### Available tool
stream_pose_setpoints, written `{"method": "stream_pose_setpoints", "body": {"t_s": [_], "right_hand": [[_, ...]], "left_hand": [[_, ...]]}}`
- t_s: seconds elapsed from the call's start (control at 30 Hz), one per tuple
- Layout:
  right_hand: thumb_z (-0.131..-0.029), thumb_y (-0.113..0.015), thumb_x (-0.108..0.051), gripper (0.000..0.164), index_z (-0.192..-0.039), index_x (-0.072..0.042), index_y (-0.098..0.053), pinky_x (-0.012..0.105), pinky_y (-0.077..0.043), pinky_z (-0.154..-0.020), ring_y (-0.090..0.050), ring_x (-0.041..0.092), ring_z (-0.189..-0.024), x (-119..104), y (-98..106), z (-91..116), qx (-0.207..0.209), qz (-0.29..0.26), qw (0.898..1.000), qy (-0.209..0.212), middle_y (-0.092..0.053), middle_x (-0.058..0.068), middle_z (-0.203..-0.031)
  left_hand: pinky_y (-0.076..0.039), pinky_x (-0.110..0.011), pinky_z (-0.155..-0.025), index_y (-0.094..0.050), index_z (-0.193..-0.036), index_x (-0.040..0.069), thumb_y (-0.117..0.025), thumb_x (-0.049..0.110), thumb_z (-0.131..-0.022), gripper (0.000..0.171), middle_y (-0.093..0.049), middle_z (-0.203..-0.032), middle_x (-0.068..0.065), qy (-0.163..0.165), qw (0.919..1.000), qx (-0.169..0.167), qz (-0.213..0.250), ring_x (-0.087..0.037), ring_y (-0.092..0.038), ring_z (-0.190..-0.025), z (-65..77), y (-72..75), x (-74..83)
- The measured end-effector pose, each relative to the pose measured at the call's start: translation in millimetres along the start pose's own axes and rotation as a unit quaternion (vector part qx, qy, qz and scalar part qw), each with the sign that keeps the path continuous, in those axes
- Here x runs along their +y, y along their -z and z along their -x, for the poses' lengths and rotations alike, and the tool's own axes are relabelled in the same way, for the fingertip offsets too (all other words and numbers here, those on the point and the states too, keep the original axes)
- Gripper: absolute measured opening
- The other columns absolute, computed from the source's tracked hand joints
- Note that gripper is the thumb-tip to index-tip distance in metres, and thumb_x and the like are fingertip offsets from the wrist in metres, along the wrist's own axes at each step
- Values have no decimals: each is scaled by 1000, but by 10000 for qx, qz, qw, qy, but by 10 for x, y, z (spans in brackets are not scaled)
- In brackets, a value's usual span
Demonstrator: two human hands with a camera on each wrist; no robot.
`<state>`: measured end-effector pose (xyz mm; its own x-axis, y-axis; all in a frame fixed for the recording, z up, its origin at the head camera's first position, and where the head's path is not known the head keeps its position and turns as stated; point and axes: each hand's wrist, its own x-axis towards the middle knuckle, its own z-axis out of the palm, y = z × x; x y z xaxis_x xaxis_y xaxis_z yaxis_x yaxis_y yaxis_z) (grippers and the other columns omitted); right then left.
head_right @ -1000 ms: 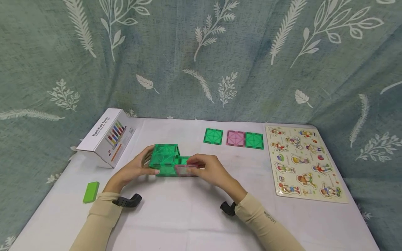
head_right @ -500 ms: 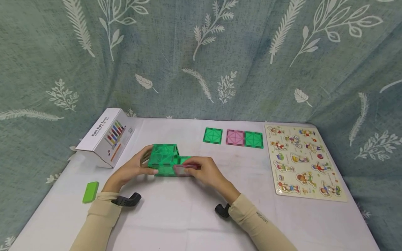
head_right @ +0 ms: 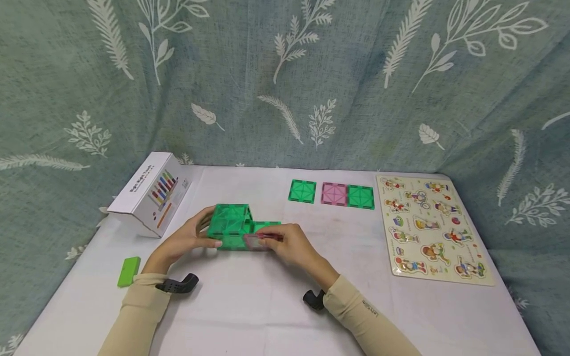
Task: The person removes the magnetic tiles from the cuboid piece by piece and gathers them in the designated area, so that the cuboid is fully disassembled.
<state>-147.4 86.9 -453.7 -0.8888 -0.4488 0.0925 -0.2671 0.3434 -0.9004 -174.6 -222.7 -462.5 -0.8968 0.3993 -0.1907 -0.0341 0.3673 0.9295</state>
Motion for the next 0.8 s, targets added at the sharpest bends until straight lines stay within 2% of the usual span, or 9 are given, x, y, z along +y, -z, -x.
{"method": "stream_pose_setpoints", "body": {"t_s": [0.27, 0.53, 0.8], "right_hand": [[-91, -74, -15, 22, -112, -15, -78, 18, -57, -70, -69, 7, -87, -12, 2, 17, -1, -62, 10000, -30, -78, 7, -109], [-92, -73, -14, 24, -115, -14, -77, 17, -59, -78, -73, 16, -98, -12, -7, 39, -54, -49, 10000, -20, -77, 7, -112], [-92, -73, -14, 23, -114, -12, -77, 17, -59, -79, -73, 20, -101, -14, -24, 36, -64, -55, 10000, 36, -77, 9, -111]], "left_hand": [[-19, -63, -126, -21, -160, 17, -86, 17, -78, 106, -21, -168, -14, 146, 9999, 38, -26, -44, -12, -156, -15, 1, 27], [-19, -62, -126, -21, -160, 16, -86, 17, -78, 105, -20, -168, -14, 99, 10000, -2, 8, -44, -12, -156, -7, -1, 16], [-18, -61, -127, -22, -160, 17, -86, 17, -78, 103, -19, -169, -13, 49, 10000, -2, 55, -44, -9, -157, 4, -2, 11]]}}
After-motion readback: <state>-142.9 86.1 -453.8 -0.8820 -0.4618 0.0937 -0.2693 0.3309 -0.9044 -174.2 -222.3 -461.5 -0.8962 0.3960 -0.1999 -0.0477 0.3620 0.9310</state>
